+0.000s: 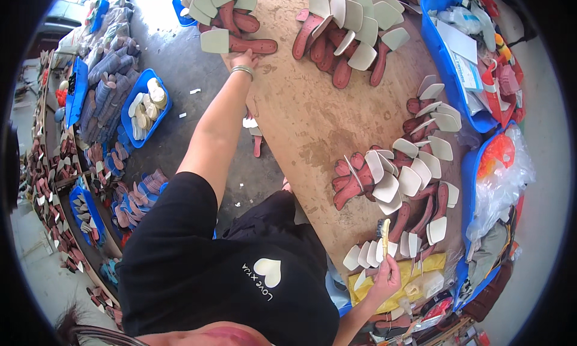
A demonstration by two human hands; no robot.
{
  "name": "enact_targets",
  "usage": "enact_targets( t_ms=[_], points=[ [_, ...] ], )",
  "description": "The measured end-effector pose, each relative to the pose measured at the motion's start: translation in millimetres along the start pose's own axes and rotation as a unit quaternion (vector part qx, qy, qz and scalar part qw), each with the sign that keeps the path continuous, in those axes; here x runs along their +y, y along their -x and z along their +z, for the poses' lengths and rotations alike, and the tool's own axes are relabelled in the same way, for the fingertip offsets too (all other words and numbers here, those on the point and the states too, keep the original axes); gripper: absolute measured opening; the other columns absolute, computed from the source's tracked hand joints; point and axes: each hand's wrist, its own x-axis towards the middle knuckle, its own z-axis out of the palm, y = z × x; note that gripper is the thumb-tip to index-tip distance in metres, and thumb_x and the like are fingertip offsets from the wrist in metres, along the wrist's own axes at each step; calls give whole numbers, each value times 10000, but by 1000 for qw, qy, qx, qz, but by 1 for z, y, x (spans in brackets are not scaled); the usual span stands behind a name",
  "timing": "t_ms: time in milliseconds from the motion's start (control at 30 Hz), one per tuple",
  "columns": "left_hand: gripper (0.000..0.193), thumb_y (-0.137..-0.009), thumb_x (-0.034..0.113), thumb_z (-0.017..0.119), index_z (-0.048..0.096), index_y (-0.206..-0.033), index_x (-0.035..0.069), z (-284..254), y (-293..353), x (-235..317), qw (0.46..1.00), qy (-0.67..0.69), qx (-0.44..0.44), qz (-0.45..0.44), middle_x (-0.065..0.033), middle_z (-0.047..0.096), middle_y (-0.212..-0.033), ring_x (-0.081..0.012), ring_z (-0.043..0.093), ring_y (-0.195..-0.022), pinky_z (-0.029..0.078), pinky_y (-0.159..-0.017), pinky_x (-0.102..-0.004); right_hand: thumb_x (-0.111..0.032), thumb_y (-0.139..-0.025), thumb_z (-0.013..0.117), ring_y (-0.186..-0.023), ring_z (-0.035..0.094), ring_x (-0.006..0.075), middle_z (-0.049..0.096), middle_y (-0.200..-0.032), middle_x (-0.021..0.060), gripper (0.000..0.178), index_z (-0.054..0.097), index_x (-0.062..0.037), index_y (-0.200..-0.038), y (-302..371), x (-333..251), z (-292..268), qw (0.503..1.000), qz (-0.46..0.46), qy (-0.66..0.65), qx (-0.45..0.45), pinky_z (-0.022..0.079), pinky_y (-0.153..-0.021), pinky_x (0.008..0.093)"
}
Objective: Applying glue to shoe components with a brush.
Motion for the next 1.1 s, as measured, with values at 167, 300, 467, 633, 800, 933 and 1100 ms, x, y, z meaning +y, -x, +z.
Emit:
enact_targets(
  t_ms=[167,300,467,633,800,933,1100],
  points=[
    [253,-828,33,686,515,-1015,28,9,3,-15,992,-106,-51,46,-79,589,-686,-191,584,-545,475,-438,-323,-63,-875,618,-530,404,24,579,-724,-4,214,649,34,-1063,11,7,-16,999,8,2,35,284,-465,179],
    [474,-756,39,748,407,-1082,94,3,-7,-35,984,-81,-15,159,-44,542,-678,-171,534,-503,472,-423,-309,-74,-874,612,-553,431,36,575,-724,-11,205,650,35,-1043,16,-16,-19,994,6,40,100,308,-492,185],
    [388,-891,376,627,413,-669,140,-32,54,-24,967,-223,-43,113,21,419,-549,-101,379,-477,316,-423,-284,-77,-925,539,-477,335,26,394,-624,-48,229,585,45,-1112,1,18,-65,970,5,-183,158,242,-413,187],
    [501,-1019,403,330,416,-623,110,-11,319,-39,881,-239,-355,202,-9,406,-567,-109,371,-547,314,-543,-271,-123,-916,588,-469,324,29,383,-605,-46,283,569,46,-1142,26,53,-145,889,-58,-316,327,249,-421,187],
    [187,-911,77,509,618,-1044,5,4,504,-115,549,-371,-728,173,-129,623,-1023,-262,610,-965,480,-847,-335,-135,-921,587,-467,317,25,383,-597,-51,244,587,25,-1105,35,87,-189,862,-46,-335,378,243,-419,188],
    [439,-840,1,490,484,-1277,38,59,573,-222,276,-373,-778,423,-139,571,-1227,-300,559,-1122,455,-940,-387,-133,-916,596,-461,312,24,375,-582,-52,234,601,22,-1092,41,116,-213,859,-21,-351,373,235,-419,184],
    [523,-898,99,404,343,-1417,131,111,602,-338,-2,-469,-650,597,-94,322,-1496,-267,333,-1368,303,-1097,-451,-126,-915,595,-457,312,20,382,-580,-54,227,614,30,-1078,81,175,-262,839,11,-353,414,227,-412,185]
  ],
)
